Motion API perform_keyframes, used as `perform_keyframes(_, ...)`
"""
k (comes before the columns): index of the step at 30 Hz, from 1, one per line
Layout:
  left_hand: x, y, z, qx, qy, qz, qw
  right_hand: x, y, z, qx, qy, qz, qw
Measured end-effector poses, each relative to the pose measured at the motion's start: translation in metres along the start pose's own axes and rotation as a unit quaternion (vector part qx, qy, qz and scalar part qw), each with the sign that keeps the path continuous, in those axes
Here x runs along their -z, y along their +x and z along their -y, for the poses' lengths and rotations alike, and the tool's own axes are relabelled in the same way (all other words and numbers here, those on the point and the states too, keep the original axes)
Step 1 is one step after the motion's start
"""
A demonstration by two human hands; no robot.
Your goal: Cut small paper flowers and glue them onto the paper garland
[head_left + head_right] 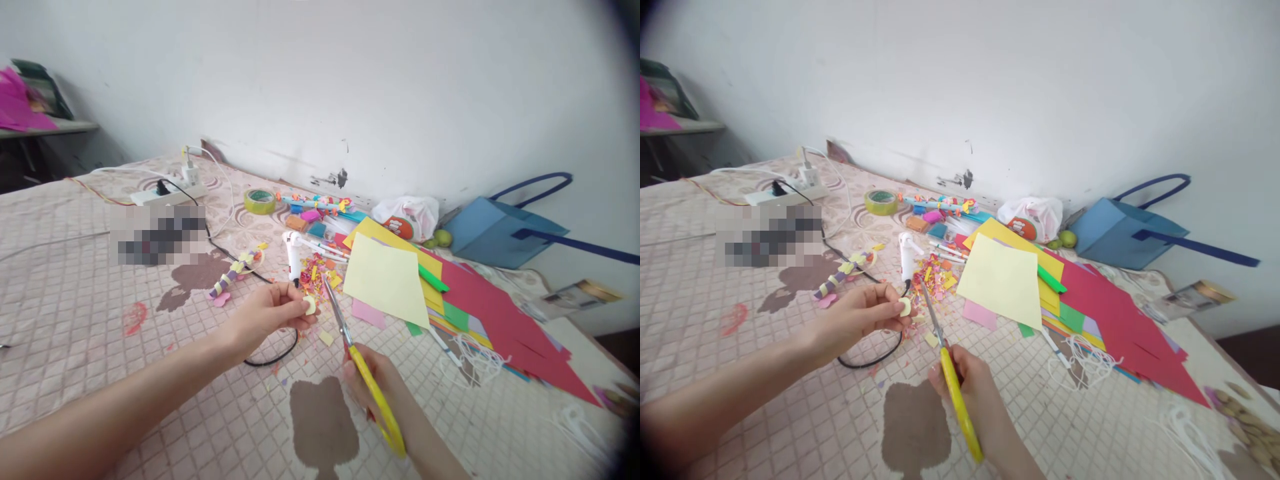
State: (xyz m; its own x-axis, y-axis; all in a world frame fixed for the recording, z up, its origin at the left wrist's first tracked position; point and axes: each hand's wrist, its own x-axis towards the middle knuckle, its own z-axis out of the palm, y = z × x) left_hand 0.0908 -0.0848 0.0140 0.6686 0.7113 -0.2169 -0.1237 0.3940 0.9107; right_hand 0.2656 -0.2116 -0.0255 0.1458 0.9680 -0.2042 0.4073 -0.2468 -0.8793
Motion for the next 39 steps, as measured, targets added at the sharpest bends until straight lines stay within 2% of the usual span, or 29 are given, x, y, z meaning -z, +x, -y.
perform_keyframes(4,-0.002,-0.002,0.001,0.029,0.036,0.014,0.999,0.001,0.003,0.005,-0.035,0.098,-0.009,0.995)
perform_keyframes(8,-0.003,-0.003,0.003,0.054,0.065,0.036,0.996,0.003,0.003,0.017,-0.044,0.108,-0.043,0.992)
perform_keyframes(14,-0.008,-0.004,0.009,0.062,0.147,0.085,0.983,0.0,0.003,0.018,0.024,0.156,-0.073,0.985)
perform_keyframes(17,-0.012,-0.007,0.015,0.065,0.19,0.132,0.971,-0.006,0.004,0.023,0.045,0.19,-0.058,0.979)
perform_keyframes(21,-0.014,-0.01,0.026,0.062,0.208,0.168,0.962,-0.012,0.004,0.029,0.06,0.168,-0.063,0.982)
perform_keyframes(26,-0.014,-0.007,0.028,0.047,0.209,0.155,0.964,-0.014,0.004,0.028,0.052,0.154,-0.07,0.984)
perform_keyframes(31,-0.015,-0.008,0.024,0.018,0.243,0.103,0.964,-0.014,0.004,0.026,0.045,0.162,-0.057,0.984)
perform_keyframes(36,-0.013,-0.009,0.03,-0.022,0.245,0.139,0.959,-0.014,0.003,0.025,0.034,0.183,-0.051,0.981)
perform_keyframes(39,-0.013,-0.009,0.032,-0.033,0.246,0.128,0.96,-0.014,0.003,0.026,0.037,0.167,-0.06,0.983)
